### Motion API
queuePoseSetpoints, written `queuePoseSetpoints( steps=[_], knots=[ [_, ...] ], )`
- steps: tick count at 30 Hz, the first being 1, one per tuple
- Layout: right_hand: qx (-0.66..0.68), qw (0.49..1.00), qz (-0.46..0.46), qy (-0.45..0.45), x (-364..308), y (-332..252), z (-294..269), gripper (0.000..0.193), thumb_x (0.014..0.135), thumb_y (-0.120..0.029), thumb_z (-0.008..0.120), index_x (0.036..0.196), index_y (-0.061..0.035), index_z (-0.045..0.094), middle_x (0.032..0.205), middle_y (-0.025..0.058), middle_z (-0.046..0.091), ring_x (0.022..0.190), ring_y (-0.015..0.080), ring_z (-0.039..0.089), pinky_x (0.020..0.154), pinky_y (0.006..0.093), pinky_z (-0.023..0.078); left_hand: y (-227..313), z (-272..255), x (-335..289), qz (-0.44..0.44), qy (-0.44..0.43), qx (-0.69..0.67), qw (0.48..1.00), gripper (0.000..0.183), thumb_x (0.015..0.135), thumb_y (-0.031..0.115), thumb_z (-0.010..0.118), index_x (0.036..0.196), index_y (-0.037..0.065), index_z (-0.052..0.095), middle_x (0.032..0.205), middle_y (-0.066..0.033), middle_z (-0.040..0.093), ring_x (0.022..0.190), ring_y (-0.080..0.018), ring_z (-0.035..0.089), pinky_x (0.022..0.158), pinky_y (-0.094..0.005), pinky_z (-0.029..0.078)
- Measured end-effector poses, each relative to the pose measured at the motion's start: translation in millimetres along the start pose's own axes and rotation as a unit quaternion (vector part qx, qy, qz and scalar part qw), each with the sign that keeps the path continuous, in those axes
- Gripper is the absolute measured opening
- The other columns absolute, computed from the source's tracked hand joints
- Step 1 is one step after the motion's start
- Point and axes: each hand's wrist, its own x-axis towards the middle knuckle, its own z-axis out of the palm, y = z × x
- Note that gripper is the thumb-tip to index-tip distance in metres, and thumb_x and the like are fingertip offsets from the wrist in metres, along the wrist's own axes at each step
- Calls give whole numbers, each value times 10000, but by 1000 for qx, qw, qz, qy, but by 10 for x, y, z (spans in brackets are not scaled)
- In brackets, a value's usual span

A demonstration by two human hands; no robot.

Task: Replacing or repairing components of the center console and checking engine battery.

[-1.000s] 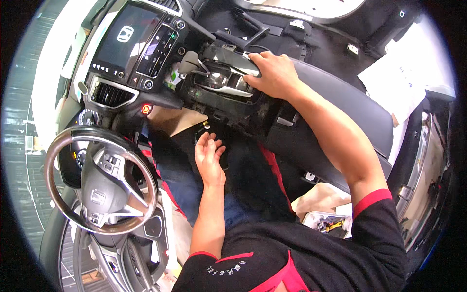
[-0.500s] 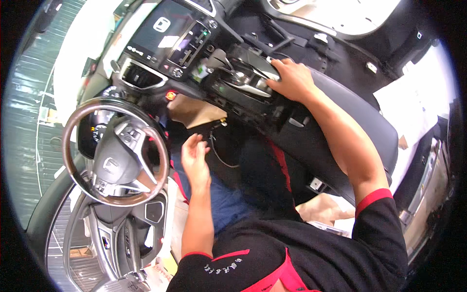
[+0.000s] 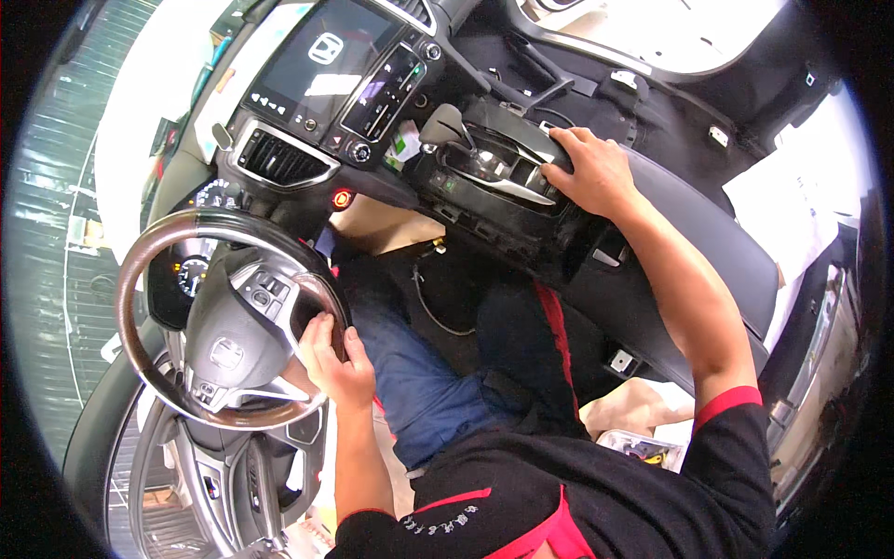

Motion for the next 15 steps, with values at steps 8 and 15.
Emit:
queuePoseSetpoints(
  steps=[8,15],
  knots=[
    [2,1000,11,-12,-5,-61,-4,568,868,-391,688,1346,-100,592,1315,175,618,1095,410,641,944,478,509,-74,11,-77,-50,-34,-23,998,501,826,56,740,1288,-12,558,1221,-227,634,1091,-421,621,959,-474,495],
    [12,1000,17,-15,-25,-41,-4,571,865,-388,688,1347,-98,591,1324,175,615,1109,406,640,948,474,512,-73,11,-49,-6,-15,13,1000,545,800,114,782,1283,1,556,1179,-192,661,1072,-388,637,926,-469,525]
  ],
)
